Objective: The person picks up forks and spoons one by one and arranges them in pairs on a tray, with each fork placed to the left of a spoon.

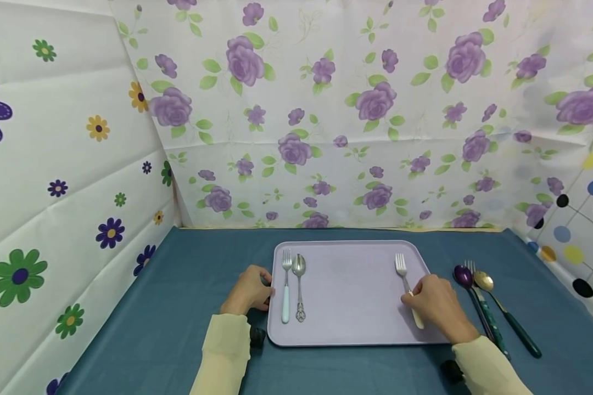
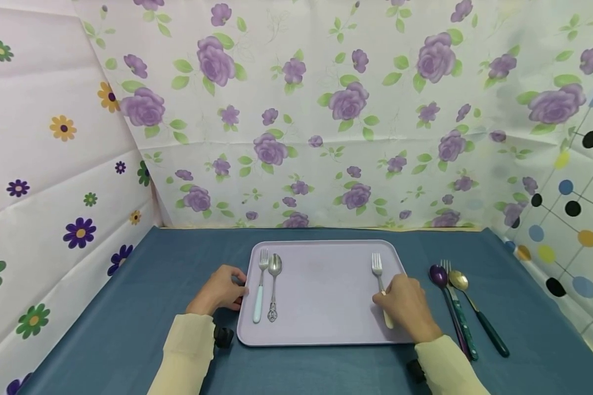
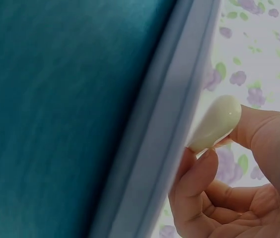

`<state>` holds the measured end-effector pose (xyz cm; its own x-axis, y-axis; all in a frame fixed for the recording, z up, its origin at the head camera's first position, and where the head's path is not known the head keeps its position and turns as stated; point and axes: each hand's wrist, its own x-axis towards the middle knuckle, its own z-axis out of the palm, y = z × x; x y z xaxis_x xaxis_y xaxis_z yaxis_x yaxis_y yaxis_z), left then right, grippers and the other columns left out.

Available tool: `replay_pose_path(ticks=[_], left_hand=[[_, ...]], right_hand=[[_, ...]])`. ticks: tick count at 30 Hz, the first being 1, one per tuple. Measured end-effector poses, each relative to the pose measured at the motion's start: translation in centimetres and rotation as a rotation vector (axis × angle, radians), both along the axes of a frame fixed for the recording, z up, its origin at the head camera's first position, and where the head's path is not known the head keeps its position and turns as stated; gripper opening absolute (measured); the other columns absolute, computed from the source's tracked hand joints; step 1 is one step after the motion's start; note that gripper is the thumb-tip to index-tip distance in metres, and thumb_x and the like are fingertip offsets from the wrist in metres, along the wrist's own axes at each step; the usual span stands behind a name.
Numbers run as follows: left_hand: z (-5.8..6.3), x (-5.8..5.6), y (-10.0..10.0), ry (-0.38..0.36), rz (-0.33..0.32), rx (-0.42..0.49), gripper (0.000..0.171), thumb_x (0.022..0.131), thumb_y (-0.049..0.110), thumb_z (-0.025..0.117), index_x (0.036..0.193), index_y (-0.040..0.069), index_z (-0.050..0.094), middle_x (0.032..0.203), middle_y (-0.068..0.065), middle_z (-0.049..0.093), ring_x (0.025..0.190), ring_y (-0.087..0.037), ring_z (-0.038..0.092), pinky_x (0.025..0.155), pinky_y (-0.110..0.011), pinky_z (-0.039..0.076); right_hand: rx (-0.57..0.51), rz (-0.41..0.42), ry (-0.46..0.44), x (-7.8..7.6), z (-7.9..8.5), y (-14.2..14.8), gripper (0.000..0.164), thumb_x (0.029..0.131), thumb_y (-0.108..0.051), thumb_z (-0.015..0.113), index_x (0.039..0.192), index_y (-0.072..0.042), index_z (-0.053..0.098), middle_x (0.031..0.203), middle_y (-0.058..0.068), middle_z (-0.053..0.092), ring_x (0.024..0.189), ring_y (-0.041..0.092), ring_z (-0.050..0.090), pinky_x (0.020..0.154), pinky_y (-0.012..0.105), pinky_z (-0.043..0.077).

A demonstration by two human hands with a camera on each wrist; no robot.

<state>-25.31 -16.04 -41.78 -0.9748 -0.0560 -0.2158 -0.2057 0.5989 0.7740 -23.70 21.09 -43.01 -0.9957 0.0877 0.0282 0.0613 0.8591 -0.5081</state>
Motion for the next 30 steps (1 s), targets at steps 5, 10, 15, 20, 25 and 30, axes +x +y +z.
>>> replay_pose_path(ticks=[5,10,15,20,25,30], left_hand=[[-0.1,0.0,0.1,0.008,-0.004,0.005,0.02,0.085,-0.006,0.065,0.105,-0.004,0.062,0.079,-0.015,0.062,0.062,-0.022,0.063,0.055,-0.033,0.059],[-0.2,0.0,0.1,0.013,-0.002,0.001,0.021,0.085,-0.006,0.065,0.106,-0.005,0.062,0.079,-0.015,0.062,0.062,-0.021,0.063,0.054,-0.033,0.059],[-0.1,-0.1,0.0,0.004,0.005,-0.009,0.022,0.085,-0.005,0.065,0.106,-0.004,0.061,0.08,-0.015,0.061,0.061,-0.021,0.063,0.054,-0.033,0.059],[-0.1,-0.1,0.0,-0.009,0.01,-0.021,0.022,0.085,-0.004,0.065,0.106,-0.004,0.061,0.08,-0.015,0.061,0.061,-0.021,0.063,0.053,-0.033,0.059],[-0.1,-0.1,0.0,-0.016,0.014,-0.023,0.021,0.085,-0.004,0.066,0.106,-0.003,0.061,0.079,-0.015,0.061,0.061,-0.021,0.063,0.054,-0.033,0.059],[-0.1,-0.1,0.1,-0.015,0.015,-0.013,0.021,0.085,-0.004,0.066,0.106,-0.003,0.061,0.08,-0.016,0.061,0.062,-0.021,0.063,0.055,-0.034,0.059]], right_hand=[[-0.015,-0.001,-0.001,-0.2,-0.1,-0.4,0.021,0.074,-0.019,0.075,0.064,-0.005,0.063,0.061,0.006,0.056,0.052,0.016,0.052,0.043,0.026,0.044],[-0.014,0.004,0.019,-0.5,0.0,-0.8,0.021,0.074,-0.019,0.074,0.064,-0.005,0.062,0.061,0.005,0.056,0.054,0.016,0.052,0.043,0.026,0.044],[-0.017,0.011,0.03,-0.6,0.1,-1.3,0.021,0.073,-0.019,0.074,0.063,-0.006,0.062,0.059,0.005,0.056,0.053,0.016,0.051,0.043,0.026,0.044],[-0.028,0.018,0.029,-0.7,0.1,-1.9,0.021,0.075,-0.02,0.075,0.066,-0.005,0.064,0.061,0.005,0.056,0.054,0.016,0.052,0.044,0.027,0.046],[-0.044,0.029,0.024,-0.8,0.3,-2.6,0.021,0.075,-0.021,0.076,0.066,-0.005,0.065,0.06,0.005,0.057,0.054,0.016,0.052,0.044,0.026,0.047],[-0.031,0.041,0.034,-0.9,0.4,-2.9,0.021,0.075,-0.021,0.076,0.065,-0.005,0.065,0.059,0.005,0.057,0.051,0.015,0.052,0.042,0.026,0.046]])
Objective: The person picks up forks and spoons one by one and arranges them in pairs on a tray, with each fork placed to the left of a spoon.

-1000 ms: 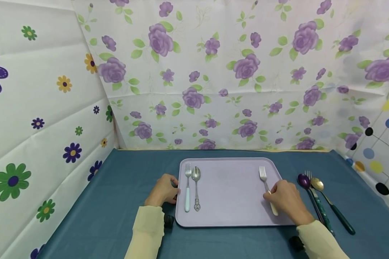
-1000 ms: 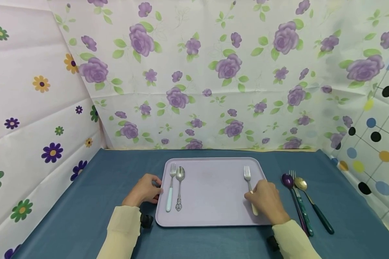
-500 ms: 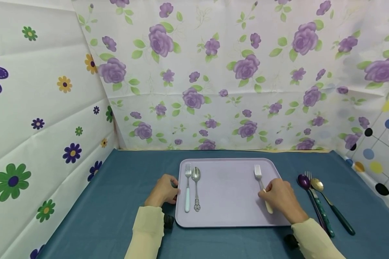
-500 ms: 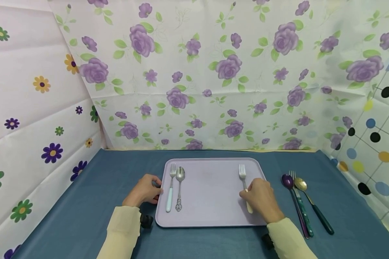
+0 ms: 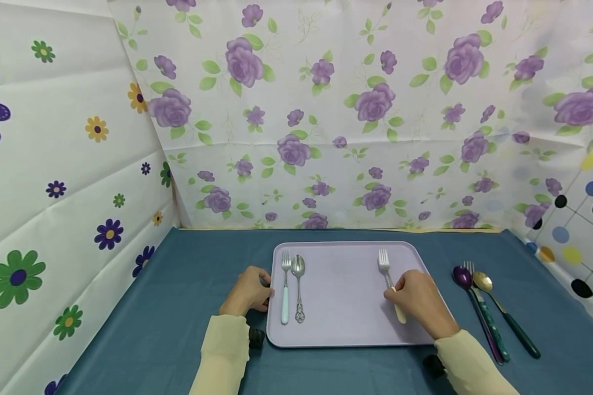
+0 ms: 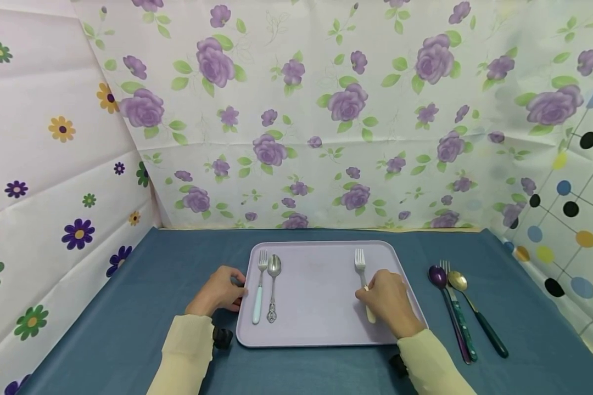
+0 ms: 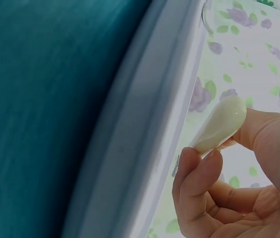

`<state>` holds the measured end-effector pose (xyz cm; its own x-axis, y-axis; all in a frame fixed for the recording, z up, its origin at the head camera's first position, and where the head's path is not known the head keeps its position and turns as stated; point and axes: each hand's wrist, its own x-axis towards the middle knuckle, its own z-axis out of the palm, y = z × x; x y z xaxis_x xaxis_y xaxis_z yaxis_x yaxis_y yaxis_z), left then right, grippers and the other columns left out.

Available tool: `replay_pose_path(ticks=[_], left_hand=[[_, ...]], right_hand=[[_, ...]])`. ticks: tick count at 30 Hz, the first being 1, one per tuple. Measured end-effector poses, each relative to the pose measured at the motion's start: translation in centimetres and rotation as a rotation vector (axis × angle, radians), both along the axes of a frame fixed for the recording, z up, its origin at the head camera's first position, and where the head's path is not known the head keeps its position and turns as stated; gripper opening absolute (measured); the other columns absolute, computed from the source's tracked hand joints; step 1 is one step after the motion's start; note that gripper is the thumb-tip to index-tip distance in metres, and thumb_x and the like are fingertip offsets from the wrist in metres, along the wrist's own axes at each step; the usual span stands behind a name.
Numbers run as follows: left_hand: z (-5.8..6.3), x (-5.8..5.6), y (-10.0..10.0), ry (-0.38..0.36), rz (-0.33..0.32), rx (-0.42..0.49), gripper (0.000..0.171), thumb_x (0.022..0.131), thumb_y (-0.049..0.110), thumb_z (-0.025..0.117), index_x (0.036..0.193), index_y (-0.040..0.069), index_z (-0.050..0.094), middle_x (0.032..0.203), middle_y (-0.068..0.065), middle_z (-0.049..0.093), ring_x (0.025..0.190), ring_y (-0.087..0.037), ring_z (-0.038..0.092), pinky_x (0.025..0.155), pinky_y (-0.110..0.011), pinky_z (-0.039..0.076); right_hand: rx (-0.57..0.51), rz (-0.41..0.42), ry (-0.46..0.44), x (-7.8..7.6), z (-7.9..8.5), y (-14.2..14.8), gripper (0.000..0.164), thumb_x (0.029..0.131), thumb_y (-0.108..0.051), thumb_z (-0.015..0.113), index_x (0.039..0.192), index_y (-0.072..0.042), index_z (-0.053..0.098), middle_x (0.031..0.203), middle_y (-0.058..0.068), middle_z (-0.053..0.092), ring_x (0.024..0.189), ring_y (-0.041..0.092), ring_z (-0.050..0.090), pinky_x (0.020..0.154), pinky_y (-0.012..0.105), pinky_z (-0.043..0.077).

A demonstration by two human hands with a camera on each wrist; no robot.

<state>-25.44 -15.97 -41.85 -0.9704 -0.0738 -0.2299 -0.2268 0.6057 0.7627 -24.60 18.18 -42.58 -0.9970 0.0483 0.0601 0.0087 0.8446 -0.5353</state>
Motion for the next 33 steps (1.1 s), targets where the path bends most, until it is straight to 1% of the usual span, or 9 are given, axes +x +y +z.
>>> replay_pose_path(ticks=[6,11,22,33], left_hand=[[0.0,0.0,0.1,0.005,0.001,0.001,0.022,0.085,-0.004,0.066,0.106,-0.004,0.061,0.08,-0.016,0.061,0.061,-0.021,0.063,0.054,-0.034,0.059],[-0.1,-0.1,0.1,0.007,0.0,0.002,0.022,0.085,-0.005,0.066,0.107,-0.004,0.061,0.081,-0.016,0.061,0.061,-0.021,0.063,0.054,-0.034,0.059],[-0.2,-0.1,0.1,0.004,0.002,0.004,0.022,0.085,-0.005,0.066,0.106,-0.004,0.061,0.081,-0.016,0.061,0.062,-0.021,0.063,0.055,-0.034,0.059],[-0.1,-0.1,0.1,0.001,0.002,0.005,0.022,0.085,-0.004,0.066,0.106,-0.003,0.061,0.079,-0.015,0.061,0.061,-0.021,0.063,0.054,-0.034,0.059]], right_hand=[[0.007,0.002,0.003,-0.1,-0.1,-0.4,0.021,0.075,-0.021,0.076,0.067,-0.005,0.065,0.06,0.004,0.057,0.051,0.015,0.051,0.042,0.026,0.045],[0.01,0.012,0.029,-0.1,-0.2,-0.6,0.021,0.074,-0.021,0.076,0.067,-0.006,0.064,0.059,0.003,0.056,0.052,0.014,0.051,0.043,0.026,0.044],[-0.021,0.023,0.055,-0.3,-0.4,-1.5,0.02,0.072,-0.017,0.077,0.065,-0.005,0.063,0.059,0.004,0.056,0.052,0.014,0.051,0.043,0.026,0.044],[-0.038,0.018,0.045,-0.4,-0.4,-2.6,0.021,0.072,-0.017,0.077,0.062,-0.006,0.063,0.058,0.003,0.056,0.052,0.014,0.051,0.043,0.025,0.043]])
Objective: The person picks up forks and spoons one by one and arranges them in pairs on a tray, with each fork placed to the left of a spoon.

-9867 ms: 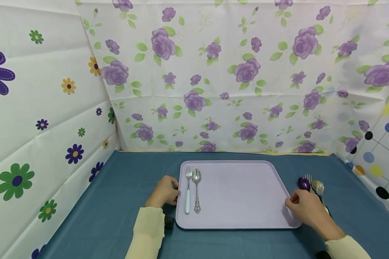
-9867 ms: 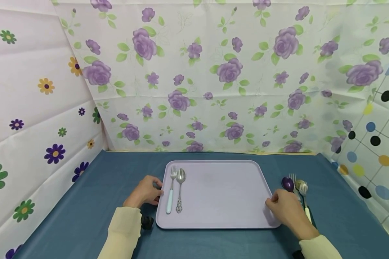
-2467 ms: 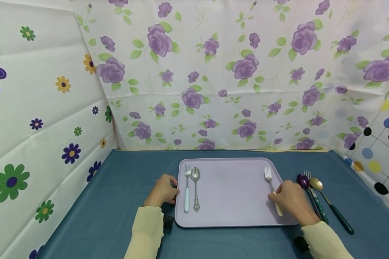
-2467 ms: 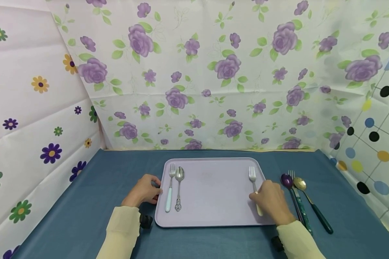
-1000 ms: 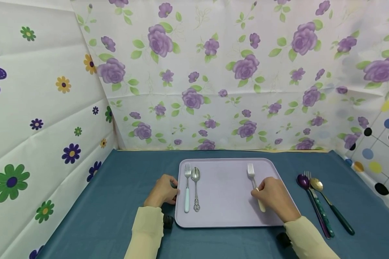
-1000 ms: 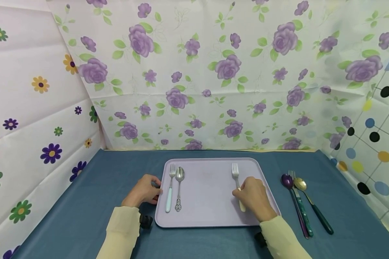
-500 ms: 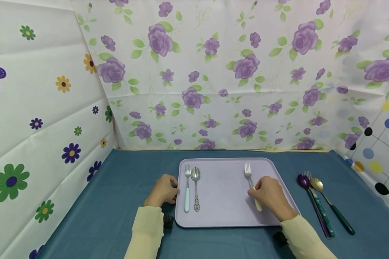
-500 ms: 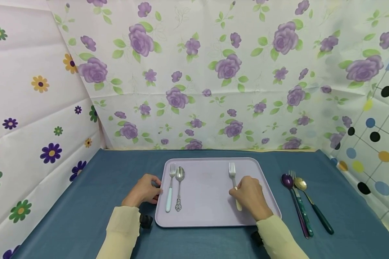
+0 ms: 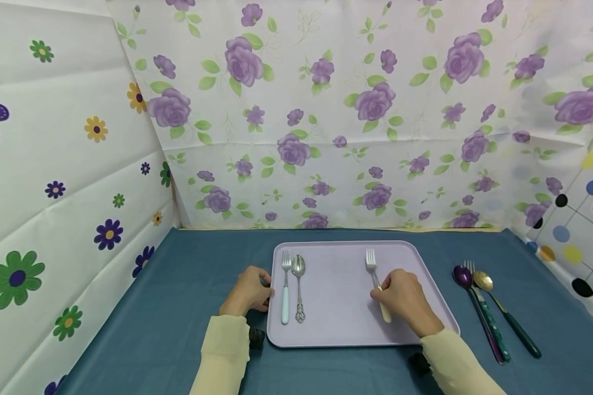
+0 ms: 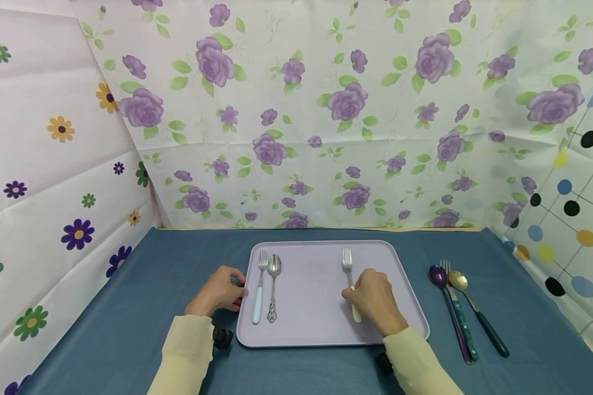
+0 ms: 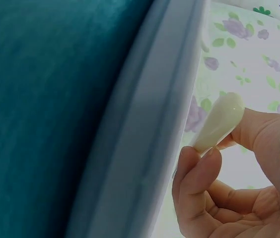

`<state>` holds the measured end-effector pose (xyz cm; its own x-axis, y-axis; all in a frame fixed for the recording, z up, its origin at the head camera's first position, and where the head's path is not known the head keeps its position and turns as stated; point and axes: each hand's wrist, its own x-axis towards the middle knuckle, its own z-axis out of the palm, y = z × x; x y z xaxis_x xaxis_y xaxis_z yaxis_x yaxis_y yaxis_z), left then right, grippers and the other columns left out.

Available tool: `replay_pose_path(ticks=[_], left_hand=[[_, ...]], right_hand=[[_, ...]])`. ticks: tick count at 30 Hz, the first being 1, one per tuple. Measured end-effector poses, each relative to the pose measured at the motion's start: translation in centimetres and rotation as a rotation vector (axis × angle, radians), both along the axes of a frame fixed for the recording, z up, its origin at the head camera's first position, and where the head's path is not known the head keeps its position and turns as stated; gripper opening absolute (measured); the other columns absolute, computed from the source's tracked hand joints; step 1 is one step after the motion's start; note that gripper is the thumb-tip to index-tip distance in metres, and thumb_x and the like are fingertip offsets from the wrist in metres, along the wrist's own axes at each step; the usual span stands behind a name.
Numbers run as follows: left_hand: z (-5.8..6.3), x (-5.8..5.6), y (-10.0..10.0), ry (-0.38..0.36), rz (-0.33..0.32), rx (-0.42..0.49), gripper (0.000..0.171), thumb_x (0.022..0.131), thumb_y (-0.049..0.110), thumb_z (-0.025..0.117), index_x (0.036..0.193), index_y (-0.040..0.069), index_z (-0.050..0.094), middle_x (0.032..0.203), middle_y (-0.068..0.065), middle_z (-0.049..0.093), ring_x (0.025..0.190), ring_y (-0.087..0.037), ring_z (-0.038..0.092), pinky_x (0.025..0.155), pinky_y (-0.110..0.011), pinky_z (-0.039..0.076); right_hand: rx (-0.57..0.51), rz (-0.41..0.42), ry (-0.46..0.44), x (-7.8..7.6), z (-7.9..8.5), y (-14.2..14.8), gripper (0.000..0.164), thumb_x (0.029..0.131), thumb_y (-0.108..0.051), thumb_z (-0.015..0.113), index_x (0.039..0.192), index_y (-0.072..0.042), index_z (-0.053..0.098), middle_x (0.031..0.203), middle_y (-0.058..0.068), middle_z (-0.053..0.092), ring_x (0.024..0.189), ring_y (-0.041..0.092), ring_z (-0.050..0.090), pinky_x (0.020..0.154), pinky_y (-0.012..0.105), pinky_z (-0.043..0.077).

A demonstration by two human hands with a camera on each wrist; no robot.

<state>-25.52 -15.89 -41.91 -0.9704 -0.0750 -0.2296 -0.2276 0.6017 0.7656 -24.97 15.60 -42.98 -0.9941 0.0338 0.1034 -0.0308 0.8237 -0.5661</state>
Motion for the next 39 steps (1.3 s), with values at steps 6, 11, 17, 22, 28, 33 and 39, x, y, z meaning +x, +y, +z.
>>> replay_pose_path(ticks=[6,11,17,22,28,33,39], left_hand=[[0.1,0.1,-0.1,0.005,-0.006,-0.003,0.022,0.085,-0.005,0.065,0.107,-0.004,0.061,0.08,-0.016,0.061,0.061,-0.021,0.063,0.054,-0.033,0.059],[0.1,0.2,-0.2,0.007,-0.013,-0.002,0.022,0.085,-0.005,0.066,0.106,-0.004,0.062,0.081,-0.016,0.061,0.062,-0.021,0.063,0.055,-0.034,0.059],[0.0,0.2,-0.1,0.006,-0.009,-0.004,0.022,0.085,-0.004,0.066,0.107,-0.003,0.062,0.081,-0.016,0.061,0.062,-0.021,0.063,0.055,-0.034,0.059],[0.0,0.0,-0.1,0.001,-0.003,-0.005,0.022,0.085,-0.004,0.066,0.107,-0.002,0.061,0.081,-0.015,0.061,0.061,-0.021,0.063,0.053,-0.033,0.059],[-0.1,-0.1,-0.1,0.004,0.0,-0.007,0.023,0.085,-0.004,0.066,0.107,-0.003,0.061,0.081,-0.015,0.061,0.061,-0.021,0.063,0.053,-0.033,0.059],[0.0,0.0,-0.1,0.002,0.004,-0.005,0.023,0.085,-0.005,0.066,0.107,-0.003,0.061,0.08,-0.016,0.06,0.061,-0.022,0.063,0.053,-0.034,0.059],[0.0,0.0,0.0,-0.001,0.003,-0.007,0.022,0.085,-0.004,0.066,0.107,-0.003,0.061,0.08,-0.016,0.06,0.061,-0.022,0.063,0.054,-0.034,0.059]], right_hand=[[-0.001,-0.002,-0.004,-0.2,0.0,-0.3,0.02,0.072,-0.017,0.076,0.062,-0.006,0.062,0.058,0.003,0.056,0.051,0.013,0.051,0.043,0.025,0.043],[0.006,0.005,0.019,-0.2,-0.1,-0.7,0.02,0.071,-0.016,0.076,0.061,-0.007,0.062,0.057,0.002,0.056,0.051,0.013,0.051,0.042,0.025,0.043],[0.011,0.022,0.03,-0.3,0.0,-1.3,0.021,0.071,-0.016,0.077,0.059,-0.007,0.062,0.055,0.001,0.056,0.05,0.012,0.05,0.042,0.025,0.043],[0.01,0.036,0.04,-0.4,0.0,-1.6,0.021,0.071,-0.016,0.076,0.058,-0.007,0.061,0.054,0.001,0.055,0.05,0.013,0.05,0.043,0.025,0.042],[-0.005,0.047,0.039,-0.5,-0.1,-2.1,0.021,0.071,-0.015,0.075,0.058,-0.007,0.061,0.054,0.001,0.055,0.05,0.013,0.05,0.043,0.025,0.043],[-0.016,0.051,0.033,-0.6,-0.2,-2.6,0.021,0.071,-0.015,0.076,0.057,-0.007,0.061,0.054,0.001,0.055,0.05,0.013,0.05,0.043,0.025,0.043],[-0.017,0.047,0.036,-0.6,-0.2,-2.9,0.022,0.071,-0.014,0.075,0.056,-0.008,0.061,0.053,0.0,0.055,0.05,0.013,0.049,0.043,0.024,0.042]])
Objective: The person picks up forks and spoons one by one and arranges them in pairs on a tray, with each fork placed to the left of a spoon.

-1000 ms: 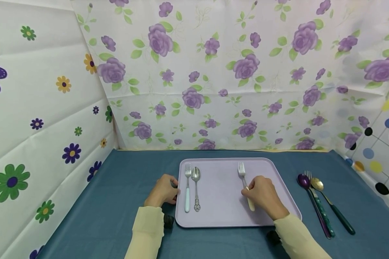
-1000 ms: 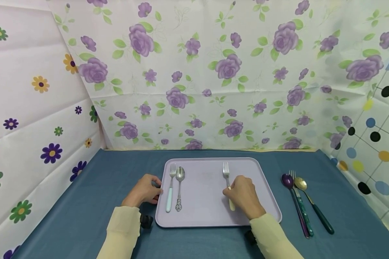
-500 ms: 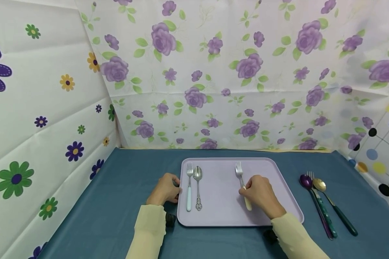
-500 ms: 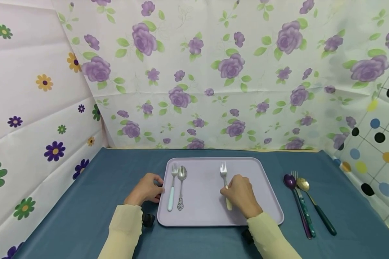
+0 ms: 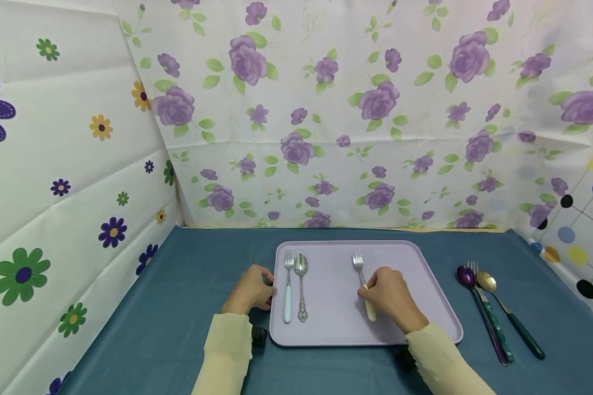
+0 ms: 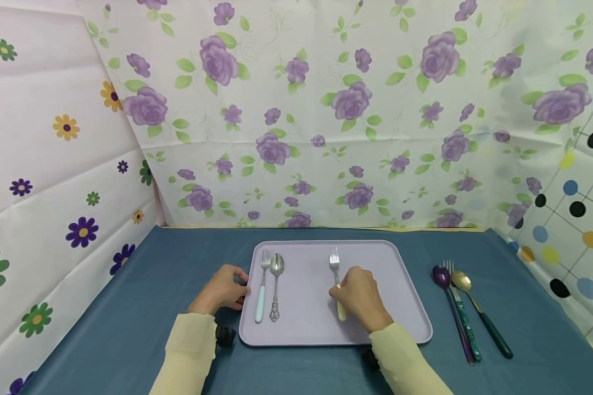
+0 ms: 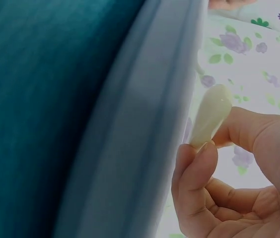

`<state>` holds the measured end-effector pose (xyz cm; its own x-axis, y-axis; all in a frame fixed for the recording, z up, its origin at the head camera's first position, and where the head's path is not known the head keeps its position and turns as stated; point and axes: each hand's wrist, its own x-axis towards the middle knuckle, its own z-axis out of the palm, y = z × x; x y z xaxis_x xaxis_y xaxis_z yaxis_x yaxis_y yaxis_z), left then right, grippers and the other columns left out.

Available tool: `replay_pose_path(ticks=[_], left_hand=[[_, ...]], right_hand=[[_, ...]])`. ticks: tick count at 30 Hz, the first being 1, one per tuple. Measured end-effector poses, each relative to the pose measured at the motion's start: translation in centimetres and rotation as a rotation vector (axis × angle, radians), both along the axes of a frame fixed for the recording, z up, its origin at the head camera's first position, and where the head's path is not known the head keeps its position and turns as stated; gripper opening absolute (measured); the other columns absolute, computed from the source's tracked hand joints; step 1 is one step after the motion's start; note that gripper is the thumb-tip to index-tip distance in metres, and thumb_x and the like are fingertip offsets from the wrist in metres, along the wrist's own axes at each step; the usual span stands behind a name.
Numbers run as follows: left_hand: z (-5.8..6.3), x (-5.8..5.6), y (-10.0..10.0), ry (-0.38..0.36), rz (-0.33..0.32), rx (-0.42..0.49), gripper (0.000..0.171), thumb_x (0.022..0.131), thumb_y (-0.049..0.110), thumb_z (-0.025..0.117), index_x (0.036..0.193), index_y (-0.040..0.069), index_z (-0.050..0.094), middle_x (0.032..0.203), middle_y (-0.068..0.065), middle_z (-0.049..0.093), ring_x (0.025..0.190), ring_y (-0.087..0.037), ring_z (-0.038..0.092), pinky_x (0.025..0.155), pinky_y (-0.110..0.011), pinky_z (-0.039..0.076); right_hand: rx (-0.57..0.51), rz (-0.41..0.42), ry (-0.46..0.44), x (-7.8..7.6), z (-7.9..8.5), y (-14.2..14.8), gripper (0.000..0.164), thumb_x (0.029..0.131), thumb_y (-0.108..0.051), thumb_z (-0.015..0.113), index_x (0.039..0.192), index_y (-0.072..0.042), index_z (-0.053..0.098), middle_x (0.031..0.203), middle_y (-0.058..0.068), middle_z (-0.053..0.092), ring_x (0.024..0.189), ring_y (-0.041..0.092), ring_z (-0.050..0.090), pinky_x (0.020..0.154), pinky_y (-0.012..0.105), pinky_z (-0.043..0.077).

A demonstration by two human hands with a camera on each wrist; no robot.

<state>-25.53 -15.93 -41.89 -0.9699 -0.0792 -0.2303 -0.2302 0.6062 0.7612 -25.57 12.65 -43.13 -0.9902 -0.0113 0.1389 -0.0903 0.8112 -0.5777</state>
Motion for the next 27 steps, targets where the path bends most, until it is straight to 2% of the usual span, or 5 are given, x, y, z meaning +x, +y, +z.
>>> replay_pose_path(ticks=[15,27], left_hand=[[0.0,0.2,-0.2,0.026,-0.014,0.007,0.021,0.084,-0.005,0.066,0.105,-0.004,0.062,0.079,-0.016,0.061,0.061,-0.021,0.063,0.054,-0.033,0.059],[0.0,0.1,0.0,0.017,-0.01,0.005,0.022,0.084,-0.005,0.066,0.105,-0.004,0.062,0.081,-0.016,0.06,0.061,-0.021,0.063,0.053,-0.032,0.059]], right_hand=[[-0.022,0.016,0.007,0.0,0.0,-1.3,0.021,0.07,-0.013,0.075,0.055,-0.008,0.06,0.051,-0.001,0.054,0.049,0.012,0.049,0.043,0.024,0.041],[-0.032,0.017,0.004,-0.2,-0.2,-2.0,0.02,0.07,-0.012,0.075,0.055,-0.008,0.061,0.053,0.0,0.056,0.05,0.012,0.049,0.043,0.023,0.041]])
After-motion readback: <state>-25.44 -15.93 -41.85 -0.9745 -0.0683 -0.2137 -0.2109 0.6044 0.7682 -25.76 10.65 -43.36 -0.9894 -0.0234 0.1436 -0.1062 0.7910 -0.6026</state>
